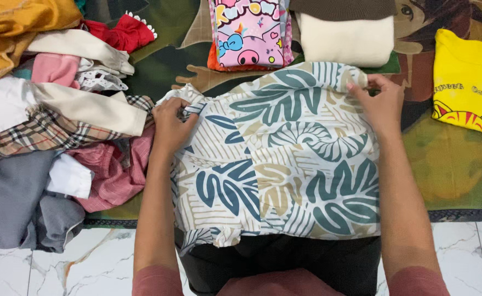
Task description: The person picks up clothing items from a pile, spreads them out on a surface, and folds them into flat rectangular shapes by hand.
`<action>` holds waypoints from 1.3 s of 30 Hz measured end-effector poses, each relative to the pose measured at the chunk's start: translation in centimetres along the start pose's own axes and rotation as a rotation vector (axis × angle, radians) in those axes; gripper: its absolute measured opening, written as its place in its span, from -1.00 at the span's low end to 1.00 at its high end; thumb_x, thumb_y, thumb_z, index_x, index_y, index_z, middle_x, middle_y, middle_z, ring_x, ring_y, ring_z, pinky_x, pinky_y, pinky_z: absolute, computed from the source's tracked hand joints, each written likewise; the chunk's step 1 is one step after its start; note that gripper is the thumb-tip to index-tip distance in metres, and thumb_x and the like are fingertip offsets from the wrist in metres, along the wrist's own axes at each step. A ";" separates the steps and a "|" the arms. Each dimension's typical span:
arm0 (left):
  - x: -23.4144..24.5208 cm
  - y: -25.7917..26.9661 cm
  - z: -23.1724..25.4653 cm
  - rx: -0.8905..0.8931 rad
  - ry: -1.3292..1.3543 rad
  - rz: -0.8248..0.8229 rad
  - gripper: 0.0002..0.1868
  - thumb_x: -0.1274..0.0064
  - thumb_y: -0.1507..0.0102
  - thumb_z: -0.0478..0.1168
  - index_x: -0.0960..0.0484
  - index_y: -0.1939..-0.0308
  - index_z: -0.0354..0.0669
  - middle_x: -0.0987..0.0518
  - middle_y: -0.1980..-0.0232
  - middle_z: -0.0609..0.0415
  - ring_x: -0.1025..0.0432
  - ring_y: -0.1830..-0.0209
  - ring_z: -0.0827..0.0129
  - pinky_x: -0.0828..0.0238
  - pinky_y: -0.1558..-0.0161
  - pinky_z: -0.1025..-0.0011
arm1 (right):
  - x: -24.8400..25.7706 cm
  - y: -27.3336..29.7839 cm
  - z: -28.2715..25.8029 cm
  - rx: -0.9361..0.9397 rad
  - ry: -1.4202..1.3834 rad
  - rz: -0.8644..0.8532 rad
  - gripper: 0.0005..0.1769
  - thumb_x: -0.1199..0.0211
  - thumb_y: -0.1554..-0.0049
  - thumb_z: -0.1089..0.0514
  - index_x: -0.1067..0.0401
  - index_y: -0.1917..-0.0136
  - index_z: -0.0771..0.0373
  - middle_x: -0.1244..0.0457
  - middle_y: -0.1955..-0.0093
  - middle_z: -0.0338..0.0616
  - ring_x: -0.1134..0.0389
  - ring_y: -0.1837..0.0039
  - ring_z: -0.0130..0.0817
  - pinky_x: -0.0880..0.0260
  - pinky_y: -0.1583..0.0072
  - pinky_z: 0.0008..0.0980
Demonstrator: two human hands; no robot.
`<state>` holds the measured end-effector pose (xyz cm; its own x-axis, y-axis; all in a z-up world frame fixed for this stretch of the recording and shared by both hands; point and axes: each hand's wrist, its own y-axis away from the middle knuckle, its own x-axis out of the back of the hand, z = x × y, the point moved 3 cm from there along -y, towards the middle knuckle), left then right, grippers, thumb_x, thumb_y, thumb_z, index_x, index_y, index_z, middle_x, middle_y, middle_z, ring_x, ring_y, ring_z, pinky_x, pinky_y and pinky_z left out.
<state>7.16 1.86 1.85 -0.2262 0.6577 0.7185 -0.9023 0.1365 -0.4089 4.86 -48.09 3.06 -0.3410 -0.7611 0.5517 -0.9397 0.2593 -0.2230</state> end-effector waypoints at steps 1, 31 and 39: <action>0.1 -0.2 -0.2 -0.005 0.062 0.007 -0.79 -0.26 -0.14 -0.20 -0.68 0.23 -0.23 -0.62 0.30 -0.01 -0.49 0.27 0.21 -0.35 0.06 0.22 | -0.2 -0.3 -0.7 -0.025 -0.072 0.021 -0.68 -0.49 -0.22 0.05 -0.59 -0.04 0.38 -0.41 0.10 -0.19 -0.35 0.10 -0.48 -0.33 0.04 -0.47; -1.3 2.1 7.7 0.137 -0.217 0.022 -0.52 -0.04 -0.35 -0.22 -0.40 -0.31 -0.35 -0.45 -0.30 -0.25 -0.31 -0.32 -0.09 -0.20 -0.36 0.01 | -4.5 0.6 -7.7 0.170 0.085 -0.018 -0.45 -0.15 -0.49 0.19 -0.08 -0.64 0.36 -0.08 -0.60 0.17 -0.22 -0.60 -0.07 -0.22 -0.54 -0.21; 0.2 15.8 12.7 0.019 -0.247 -0.278 -0.24 -0.04 -0.23 0.20 -0.35 -0.39 -0.13 -0.25 -0.51 -0.17 -0.09 -0.51 -0.17 0.08 -0.44 -0.13 | -6.9 18.6 -11.6 0.404 0.509 -0.727 -0.21 -0.27 -0.06 -0.29 -0.20 -0.46 0.00 -0.03 -0.57 -0.20 0.08 -0.61 -0.25 0.21 -0.59 -0.12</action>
<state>-11.84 -5.26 2.70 -0.0510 0.3987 0.9157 -0.9478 0.2698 -0.1702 -10.55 -31.12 4.42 0.2583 -0.2826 0.9238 -0.8778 -0.4679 0.1023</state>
